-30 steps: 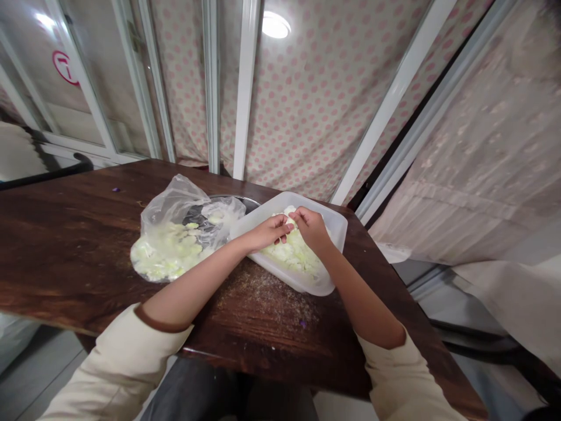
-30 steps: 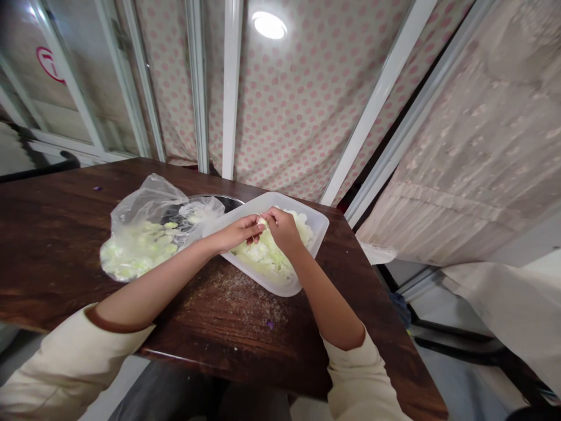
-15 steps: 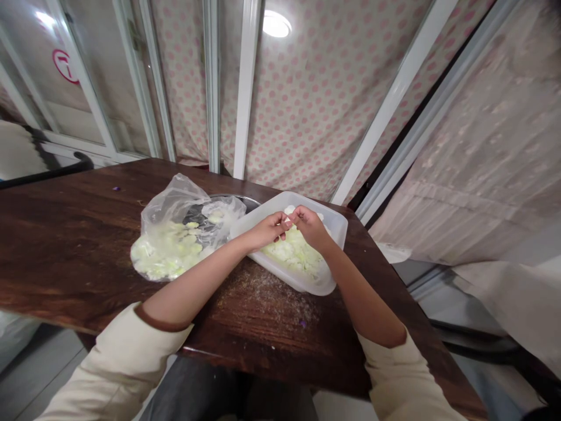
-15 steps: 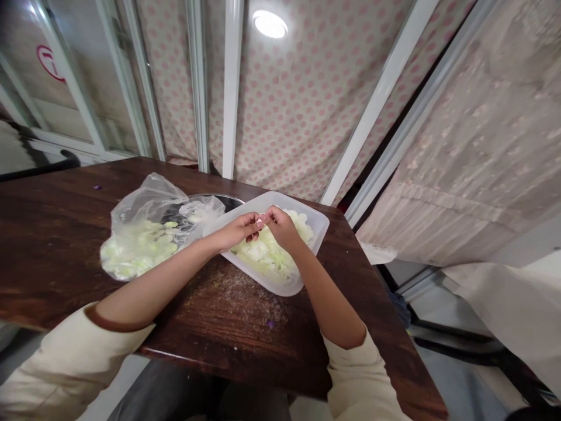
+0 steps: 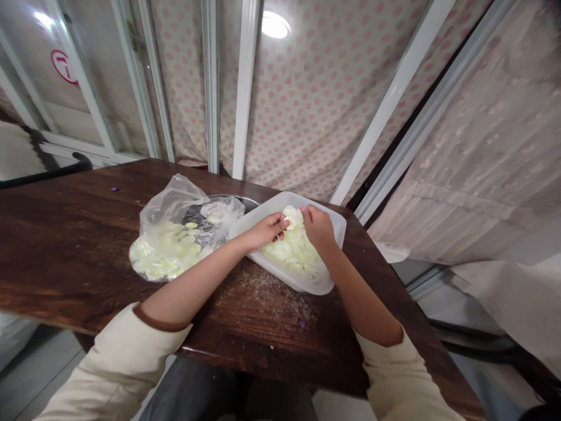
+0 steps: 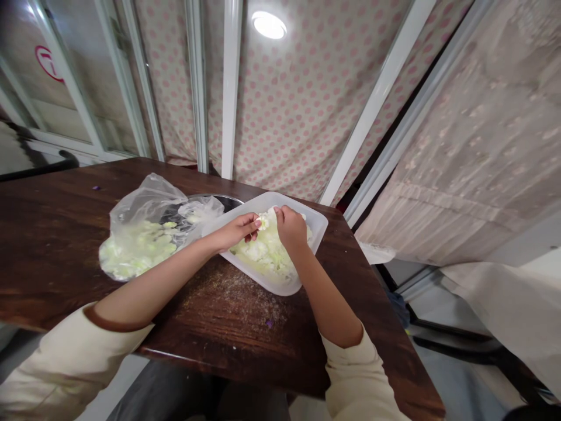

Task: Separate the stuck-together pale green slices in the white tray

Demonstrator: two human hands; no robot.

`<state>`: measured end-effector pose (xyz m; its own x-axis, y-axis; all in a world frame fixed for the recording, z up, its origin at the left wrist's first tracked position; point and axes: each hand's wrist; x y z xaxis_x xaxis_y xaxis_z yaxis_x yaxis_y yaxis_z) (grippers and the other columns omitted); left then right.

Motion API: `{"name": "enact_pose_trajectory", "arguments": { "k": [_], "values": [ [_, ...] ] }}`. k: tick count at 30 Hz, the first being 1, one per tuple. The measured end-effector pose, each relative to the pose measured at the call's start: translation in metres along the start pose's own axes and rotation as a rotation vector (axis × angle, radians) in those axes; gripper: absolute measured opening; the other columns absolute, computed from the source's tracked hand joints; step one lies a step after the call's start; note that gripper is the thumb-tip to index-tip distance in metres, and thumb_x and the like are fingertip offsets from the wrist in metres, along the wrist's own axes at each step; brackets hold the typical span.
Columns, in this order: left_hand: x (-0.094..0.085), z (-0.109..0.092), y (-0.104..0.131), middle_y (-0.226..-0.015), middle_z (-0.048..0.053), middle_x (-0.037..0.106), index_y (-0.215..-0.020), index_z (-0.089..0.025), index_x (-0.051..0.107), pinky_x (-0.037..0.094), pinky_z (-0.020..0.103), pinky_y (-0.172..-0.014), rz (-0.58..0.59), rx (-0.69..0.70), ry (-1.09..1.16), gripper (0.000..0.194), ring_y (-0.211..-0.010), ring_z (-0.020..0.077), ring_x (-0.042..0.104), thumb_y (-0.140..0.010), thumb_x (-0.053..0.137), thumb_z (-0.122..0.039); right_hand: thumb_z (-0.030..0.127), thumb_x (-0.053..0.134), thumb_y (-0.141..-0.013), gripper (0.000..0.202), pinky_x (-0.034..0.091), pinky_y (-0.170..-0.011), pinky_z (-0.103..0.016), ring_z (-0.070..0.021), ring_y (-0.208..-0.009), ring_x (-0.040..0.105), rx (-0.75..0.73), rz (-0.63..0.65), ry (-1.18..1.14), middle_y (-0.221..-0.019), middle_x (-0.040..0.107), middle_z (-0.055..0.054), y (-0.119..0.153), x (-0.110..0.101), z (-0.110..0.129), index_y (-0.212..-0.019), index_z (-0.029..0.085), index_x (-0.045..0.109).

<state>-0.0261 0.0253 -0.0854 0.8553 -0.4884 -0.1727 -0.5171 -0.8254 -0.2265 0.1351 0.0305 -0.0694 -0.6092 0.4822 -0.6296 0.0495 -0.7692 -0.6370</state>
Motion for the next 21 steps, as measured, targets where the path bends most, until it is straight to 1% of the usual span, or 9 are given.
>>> {"name": "enact_pose_trajectory", "arguments": {
  "k": [1, 3, 5, 7, 10, 13, 15, 18, 21],
  "values": [
    [0.000, 0.000, 0.000, -0.059, -0.003, 0.043, -0.073, -0.018, 0.039, 0.030, 0.021, -0.052, -0.004, 0.000, 0.005, 0.026, -0.052, 0.0068, 0.038, -0.081, 0.043, -0.042, 0.039, 0.032, -0.085, 0.033, 0.029, -0.057, -0.026, -0.0123, -0.055, 0.039, -0.010, 0.030, -0.078, -0.056, 0.044, 0.001, 0.000, 0.001, -0.001, -0.061, 0.019, 0.043],
    [0.000, 0.000, 0.000, -0.059, -0.003, 0.043, -0.073, -0.018, 0.039, 0.030, 0.021, -0.051, -0.015, 0.003, 0.004, 0.026, -0.052, 0.0068, 0.038, -0.081, 0.042, -0.042, 0.040, 0.028, -0.086, 0.033, 0.033, -0.060, -0.025, -0.0122, -0.062, 0.043, -0.058, 0.143, -0.277, -0.065, 0.048, 0.000, 0.001, 0.004, 0.000, -0.068, 0.019, 0.045],
    [0.000, -0.001, 0.000, -0.060, -0.003, 0.043, -0.075, -0.017, 0.040, 0.030, 0.021, -0.052, -0.023, 0.012, 0.003, 0.026, -0.053, 0.0069, 0.039, -0.080, 0.043, -0.042, 0.042, 0.032, -0.085, 0.029, 0.034, -0.061, -0.024, -0.0114, -0.064, 0.043, -0.096, 0.259, -0.436, -0.067, 0.046, 0.001, 0.002, 0.007, 0.003, -0.071, 0.019, 0.044],
    [0.001, -0.003, 0.001, -0.061, -0.003, 0.043, -0.076, -0.017, 0.041, 0.031, 0.021, -0.052, -0.032, 0.015, 0.008, 0.025, -0.054, 0.0068, 0.040, -0.079, 0.045, -0.042, 0.042, 0.039, -0.082, 0.026, 0.034, -0.058, -0.023, -0.0102, -0.060, 0.040, -0.099, 0.307, -0.495, -0.064, 0.041, 0.003, 0.002, 0.007, 0.006, -0.069, 0.020, 0.041],
    [0.002, -0.003, 0.001, -0.061, -0.003, 0.042, -0.078, -0.017, 0.042, 0.031, 0.021, -0.052, -0.055, 0.004, -0.001, 0.026, -0.053, 0.0066, 0.039, -0.078, 0.048, -0.043, 0.039, 0.044, -0.080, 0.025, 0.031, -0.055, -0.022, -0.0095, -0.056, 0.036, -0.094, 0.249, -0.435, -0.058, 0.037, 0.004, 0.003, 0.005, 0.008, -0.065, 0.020, 0.039],
    [0.002, -0.001, 0.000, -0.059, -0.004, 0.042, -0.077, -0.017, 0.042, 0.030, 0.022, -0.052, -0.068, -0.004, -0.029, 0.029, -0.052, 0.0064, 0.038, -0.077, 0.048, -0.045, 0.036, 0.042, -0.081, 0.027, 0.029, -0.054, -0.023, -0.0097, -0.054, 0.037, -0.125, 0.190, -0.278, -0.054, 0.038, 0.004, 0.003, 0.002, 0.010, -0.060, 0.019, 0.038],
    [0.001, 0.000, 0.000, -0.058, -0.004, 0.043, -0.076, -0.017, 0.043, 0.031, 0.022, -0.052, -0.057, -0.001, -0.032, 0.030, -0.051, 0.0065, 0.038, -0.078, 0.045, -0.046, 0.037, 0.040, -0.082, 0.030, 0.028, -0.053, -0.024, -0.0101, -0.052, 0.037, -0.131, 0.170, -0.165, -0.051, 0.040, 0.003, 0.003, 0.001, 0.012, -0.057, 0.019, 0.038],
    [0.001, 0.000, 0.000, -0.059, -0.003, 0.044, -0.075, -0.017, 0.042, 0.031, 0.021, -0.052, -0.019, 0.010, -0.014, 0.029, -0.052, 0.0066, 0.040, -0.080, 0.042, -0.045, 0.039, 0.038, -0.082, 0.035, 0.028, -0.053, -0.025, -0.0109, -0.049, 0.039, -0.089, 0.119, -0.049, -0.049, 0.043, 0.002, 0.003, -0.001, 0.011, -0.053, 0.020, 0.036],
    [0.001, -0.004, 0.001, -0.058, -0.003, 0.045, -0.073, -0.017, 0.042, 0.031, 0.021, -0.051, -0.007, 0.004, 0.011, 0.024, -0.051, 0.0062, 0.040, -0.080, 0.044, -0.040, 0.039, 0.039, -0.082, 0.035, 0.030, -0.053, -0.025, -0.0112, -0.049, 0.042, -0.011, 0.067, -0.053, -0.048, 0.048, 0.001, 0.001, -0.001, 0.006, -0.053, 0.020, 0.037]
  ]
}}
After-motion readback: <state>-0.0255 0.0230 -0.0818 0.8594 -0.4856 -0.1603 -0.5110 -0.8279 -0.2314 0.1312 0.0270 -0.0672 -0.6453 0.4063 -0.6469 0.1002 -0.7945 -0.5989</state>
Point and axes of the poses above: each hand's wrist, its own y-axis away from the middle knuckle, its own x-axis out of the palm, z = x × y
